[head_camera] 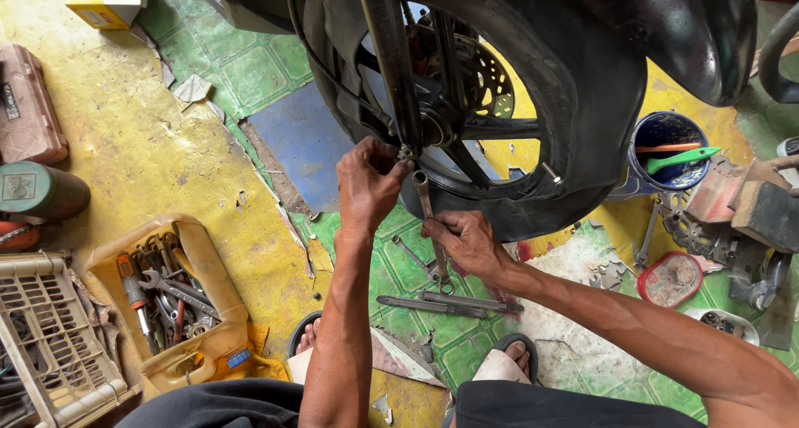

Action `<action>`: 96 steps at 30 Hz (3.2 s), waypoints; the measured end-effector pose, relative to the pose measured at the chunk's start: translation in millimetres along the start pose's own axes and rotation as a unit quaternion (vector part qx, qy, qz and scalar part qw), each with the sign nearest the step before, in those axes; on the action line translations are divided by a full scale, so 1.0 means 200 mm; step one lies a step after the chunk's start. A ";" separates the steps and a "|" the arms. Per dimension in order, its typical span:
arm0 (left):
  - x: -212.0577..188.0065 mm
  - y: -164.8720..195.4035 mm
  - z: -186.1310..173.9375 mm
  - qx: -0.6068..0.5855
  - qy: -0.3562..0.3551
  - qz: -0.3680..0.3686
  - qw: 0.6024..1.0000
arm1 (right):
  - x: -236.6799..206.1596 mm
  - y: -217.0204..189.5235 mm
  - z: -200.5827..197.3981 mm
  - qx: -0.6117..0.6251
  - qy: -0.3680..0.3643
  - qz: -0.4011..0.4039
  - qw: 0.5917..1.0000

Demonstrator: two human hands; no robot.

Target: The person kneels beside a scooter with its front wheel still mounted and works a black rubber inner tube into the tire, tucking the tube under the tire bead around the rim. They press and adjust the tube around the wheel by hand, at one point holding a small metal tool, and continue seating the tube around the rim.

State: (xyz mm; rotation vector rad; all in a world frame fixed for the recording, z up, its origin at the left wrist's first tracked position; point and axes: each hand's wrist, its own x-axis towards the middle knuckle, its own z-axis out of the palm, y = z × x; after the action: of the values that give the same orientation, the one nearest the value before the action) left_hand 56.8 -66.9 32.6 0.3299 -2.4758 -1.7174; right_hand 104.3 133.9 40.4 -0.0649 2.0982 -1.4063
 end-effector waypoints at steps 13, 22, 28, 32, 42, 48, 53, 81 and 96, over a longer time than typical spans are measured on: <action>0.02 -0.05 0.01 -0.228 -0.122 -0.140 0.956 | 0.04 -0.08 0.03 0.049 -0.062 0.064 0.995; 0.03 -0.07 -0.05 -0.245 -0.087 -0.170 0.951 | 0.08 0.00 0.04 0.092 -0.139 0.024 0.986; 0.02 -0.09 -0.15 -0.183 -0.259 -0.124 0.940 | 0.16 0.00 0.06 0.093 -0.158 0.002 0.983; 0.00 -0.11 -0.11 -0.255 -0.256 -0.111 0.926 | 0.18 -0.05 0.09 0.082 -0.146 0.003 0.986; 0.03 -0.21 -0.12 -0.296 -0.143 -0.071 0.942 | 0.17 0.25 0.22 -0.449 -0.170 -0.113 0.870; 0.01 -0.18 -0.10 -0.367 -0.122 -0.205 0.899 | 0.27 0.41 0.34 -0.477 -0.094 -0.212 0.848; 0.01 -0.11 -0.08 -0.389 -0.141 -0.207 0.887 | 0.25 0.41 0.32 -0.466 -0.055 -0.288 0.835; -0.04 -0.02 0.03 -0.088 -0.050 -0.118 0.988 | 0.61 0.10 -1.02 -0.150 0.087 -0.181 0.968; -0.09 0.04 0.09 0.007 0.099 0.075 0.992 | 0.75 0.08 -0.99 -0.093 0.079 -0.215 0.969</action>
State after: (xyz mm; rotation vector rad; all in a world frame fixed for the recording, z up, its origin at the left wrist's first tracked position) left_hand 68.6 -43.2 35.2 0.2917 -2.3074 -1.5305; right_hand -113.5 250.4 9.5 -0.5273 2.4482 -1.4876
